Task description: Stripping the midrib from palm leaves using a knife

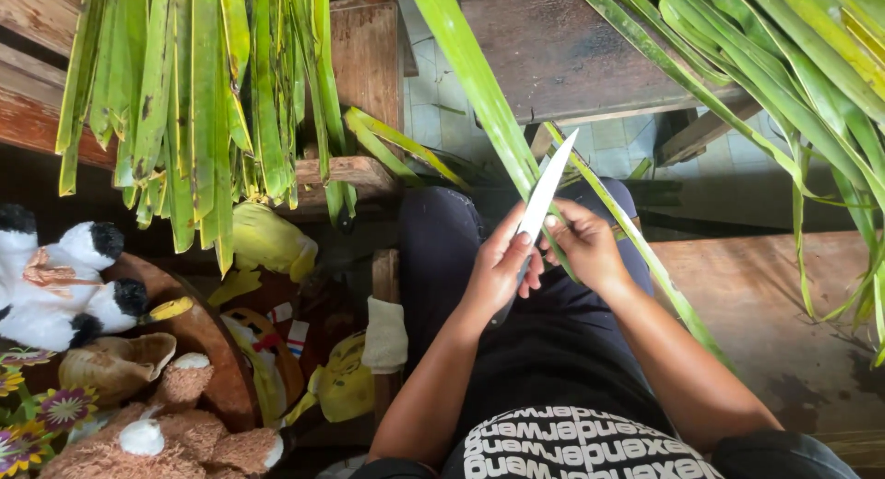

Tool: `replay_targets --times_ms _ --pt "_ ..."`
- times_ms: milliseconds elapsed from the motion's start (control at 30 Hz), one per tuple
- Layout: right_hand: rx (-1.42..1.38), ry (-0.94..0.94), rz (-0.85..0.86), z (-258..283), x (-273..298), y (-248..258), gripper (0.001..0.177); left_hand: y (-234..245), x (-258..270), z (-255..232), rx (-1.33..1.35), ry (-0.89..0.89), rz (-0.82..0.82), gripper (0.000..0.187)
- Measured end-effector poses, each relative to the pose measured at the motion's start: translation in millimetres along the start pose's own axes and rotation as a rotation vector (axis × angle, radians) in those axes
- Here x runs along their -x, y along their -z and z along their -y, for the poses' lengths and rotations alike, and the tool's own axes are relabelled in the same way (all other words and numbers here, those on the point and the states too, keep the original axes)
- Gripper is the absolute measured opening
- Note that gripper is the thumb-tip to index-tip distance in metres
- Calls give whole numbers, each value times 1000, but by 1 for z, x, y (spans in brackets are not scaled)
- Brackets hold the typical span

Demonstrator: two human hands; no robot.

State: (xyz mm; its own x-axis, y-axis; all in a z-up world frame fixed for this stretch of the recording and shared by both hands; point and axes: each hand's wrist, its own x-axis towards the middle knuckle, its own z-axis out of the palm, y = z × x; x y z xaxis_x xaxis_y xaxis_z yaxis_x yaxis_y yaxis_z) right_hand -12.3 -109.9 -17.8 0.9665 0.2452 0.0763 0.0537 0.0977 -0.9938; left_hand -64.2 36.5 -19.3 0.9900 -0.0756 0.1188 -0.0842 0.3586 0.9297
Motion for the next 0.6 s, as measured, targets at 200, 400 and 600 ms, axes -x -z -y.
replay_targets --times_ms 200,400,600 --pt "251 -52 -70 2 1 -7 12 13 4 19 102 7 -18 51" --pt "236 1 8 26 -1 -15 10 7 8 -4 111 11 43 52" --pt "43 -19 62 2 -4 -7 11 13 11 -4 212 34 25 49"
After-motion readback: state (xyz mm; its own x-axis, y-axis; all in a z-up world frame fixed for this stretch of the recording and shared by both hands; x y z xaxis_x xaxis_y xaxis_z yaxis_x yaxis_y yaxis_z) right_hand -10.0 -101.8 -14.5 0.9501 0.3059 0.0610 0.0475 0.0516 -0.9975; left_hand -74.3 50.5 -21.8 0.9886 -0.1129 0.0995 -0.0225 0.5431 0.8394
